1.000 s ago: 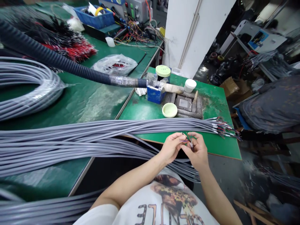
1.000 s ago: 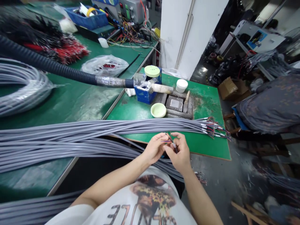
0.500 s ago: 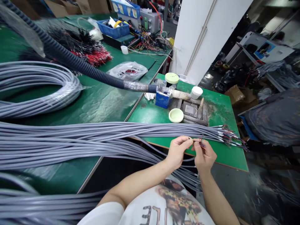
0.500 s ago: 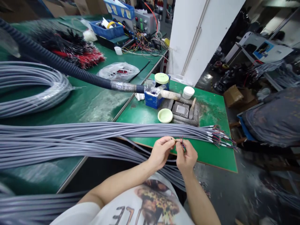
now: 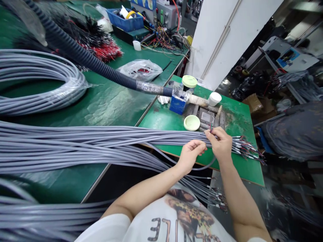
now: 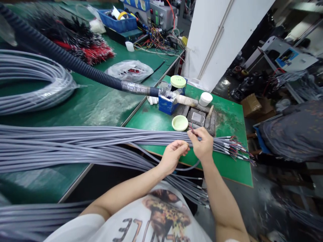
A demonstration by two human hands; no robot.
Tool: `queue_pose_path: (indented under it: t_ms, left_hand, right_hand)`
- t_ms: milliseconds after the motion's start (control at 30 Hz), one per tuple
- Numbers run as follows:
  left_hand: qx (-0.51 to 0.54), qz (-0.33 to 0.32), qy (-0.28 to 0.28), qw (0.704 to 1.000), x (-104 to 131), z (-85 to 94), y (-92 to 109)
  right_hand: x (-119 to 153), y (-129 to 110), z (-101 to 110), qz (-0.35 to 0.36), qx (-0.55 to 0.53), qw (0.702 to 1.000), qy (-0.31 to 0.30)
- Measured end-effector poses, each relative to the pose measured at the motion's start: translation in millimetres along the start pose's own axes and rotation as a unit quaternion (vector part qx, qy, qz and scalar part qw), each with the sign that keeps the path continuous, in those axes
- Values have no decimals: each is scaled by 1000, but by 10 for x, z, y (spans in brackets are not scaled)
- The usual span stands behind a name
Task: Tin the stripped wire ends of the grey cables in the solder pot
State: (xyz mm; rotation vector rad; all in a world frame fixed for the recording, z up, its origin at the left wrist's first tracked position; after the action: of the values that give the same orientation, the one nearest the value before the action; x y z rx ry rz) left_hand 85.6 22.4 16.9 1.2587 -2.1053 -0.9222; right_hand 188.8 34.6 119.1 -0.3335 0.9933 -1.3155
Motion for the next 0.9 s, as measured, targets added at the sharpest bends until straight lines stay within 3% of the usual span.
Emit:
queue_pose_path:
  t_ms: [100,200,333,467,700,800,900]
  left_hand:
    - [-217,-75,-66,971,21,4,186]
    - [-403,-181,-93,892,68,32,326]
    - [-514,-225,-111,820,55,91,265]
    - [-571,-241,-134,773,50,73,183]
    - [-598,-246,-141,750,68,42,192]
    - [-586,-237,-142,762,58,53,209]
    - [-549,-228,-140,792,43,73,246]
  right_hand:
    - [-309,181,-118,-4,54,997,-60]
    - [-551,351,-296,-5,130,985,-115]
    - [-708,455,-602,8,236,952,-195]
    - [-744,489,-814,11,315,915,-252]
    - [-748,485,-914,23,390,881,-268]
    - [-773,458,-857,32,375,889,-262]
    - [-878,457,-614,43,350,909,-222]
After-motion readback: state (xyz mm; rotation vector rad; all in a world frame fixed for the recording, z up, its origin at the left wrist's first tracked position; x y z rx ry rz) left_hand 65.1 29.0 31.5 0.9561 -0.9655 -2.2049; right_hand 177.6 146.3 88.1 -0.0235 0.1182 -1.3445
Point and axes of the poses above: each hand's wrist, its own x-axis away from the middle knuckle, its own z-axis out of the back of the hand, y = z × x, the point moved 8 cm from there along -x, towards the middle knuckle, and after that the axes turned 5 degrees about -y, right-handed, at the moved point
